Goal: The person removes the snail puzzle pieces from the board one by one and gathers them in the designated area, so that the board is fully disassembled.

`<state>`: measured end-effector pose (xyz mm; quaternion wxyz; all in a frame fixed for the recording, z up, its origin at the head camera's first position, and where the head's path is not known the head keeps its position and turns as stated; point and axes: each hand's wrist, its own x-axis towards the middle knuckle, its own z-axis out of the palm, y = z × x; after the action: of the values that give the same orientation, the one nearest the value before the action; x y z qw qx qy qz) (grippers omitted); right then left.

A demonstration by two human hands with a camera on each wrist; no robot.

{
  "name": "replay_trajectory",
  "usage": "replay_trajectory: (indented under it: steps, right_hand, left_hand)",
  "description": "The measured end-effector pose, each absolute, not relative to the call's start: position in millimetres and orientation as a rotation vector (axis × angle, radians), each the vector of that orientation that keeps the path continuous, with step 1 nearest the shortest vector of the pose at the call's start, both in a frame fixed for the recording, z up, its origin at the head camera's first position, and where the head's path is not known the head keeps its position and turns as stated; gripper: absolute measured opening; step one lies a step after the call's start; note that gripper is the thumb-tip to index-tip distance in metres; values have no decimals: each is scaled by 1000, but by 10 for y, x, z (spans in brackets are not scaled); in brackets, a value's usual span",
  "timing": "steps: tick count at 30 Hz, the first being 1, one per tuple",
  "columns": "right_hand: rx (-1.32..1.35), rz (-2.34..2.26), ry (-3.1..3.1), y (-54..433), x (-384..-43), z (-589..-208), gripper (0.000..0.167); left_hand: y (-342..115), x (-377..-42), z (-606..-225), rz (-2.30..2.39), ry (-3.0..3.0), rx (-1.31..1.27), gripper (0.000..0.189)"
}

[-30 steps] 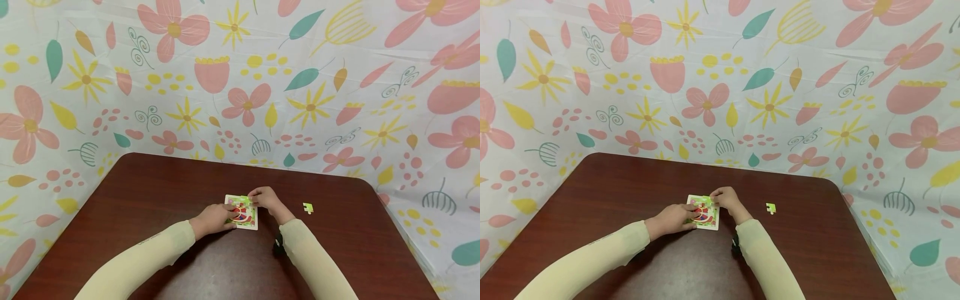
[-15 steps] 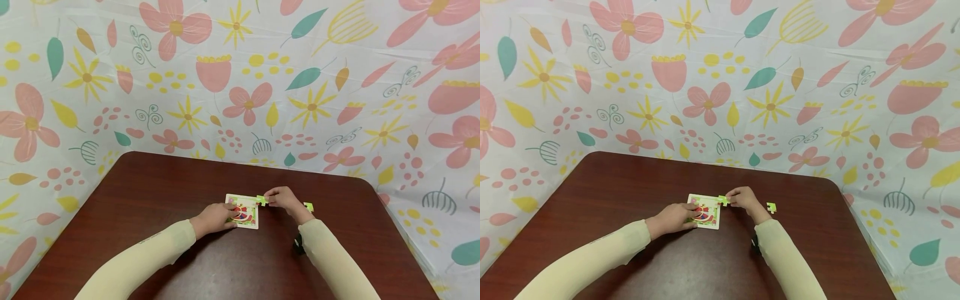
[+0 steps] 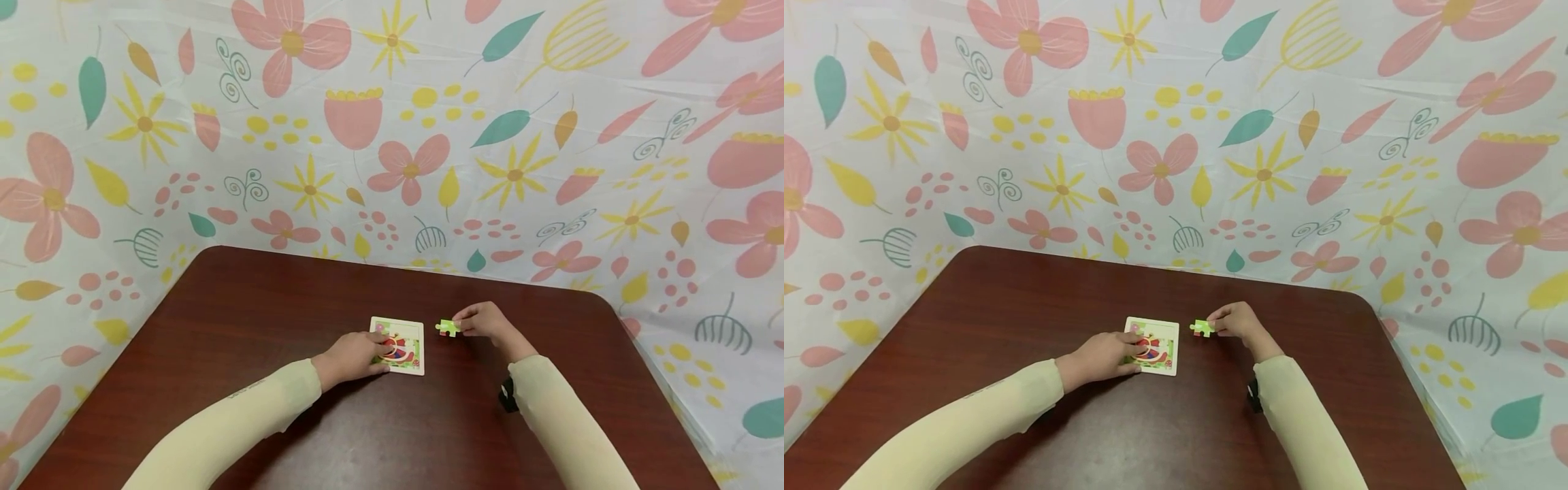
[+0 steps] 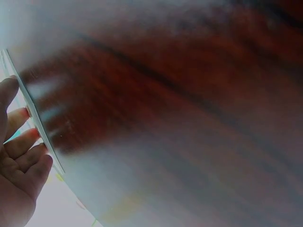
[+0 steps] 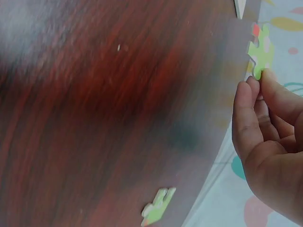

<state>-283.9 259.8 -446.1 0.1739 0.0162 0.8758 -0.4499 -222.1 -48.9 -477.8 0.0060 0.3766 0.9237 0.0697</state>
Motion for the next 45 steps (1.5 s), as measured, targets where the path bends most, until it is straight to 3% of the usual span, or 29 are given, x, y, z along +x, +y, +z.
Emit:
replay_trajectory:
  steps: [45]
  right_hand:
    - [111, -1082, 2575, 3021, -2840, -4459, 20]
  left_hand:
    - [-487, -2204, -4777, 235, 2905, 1163, 43]
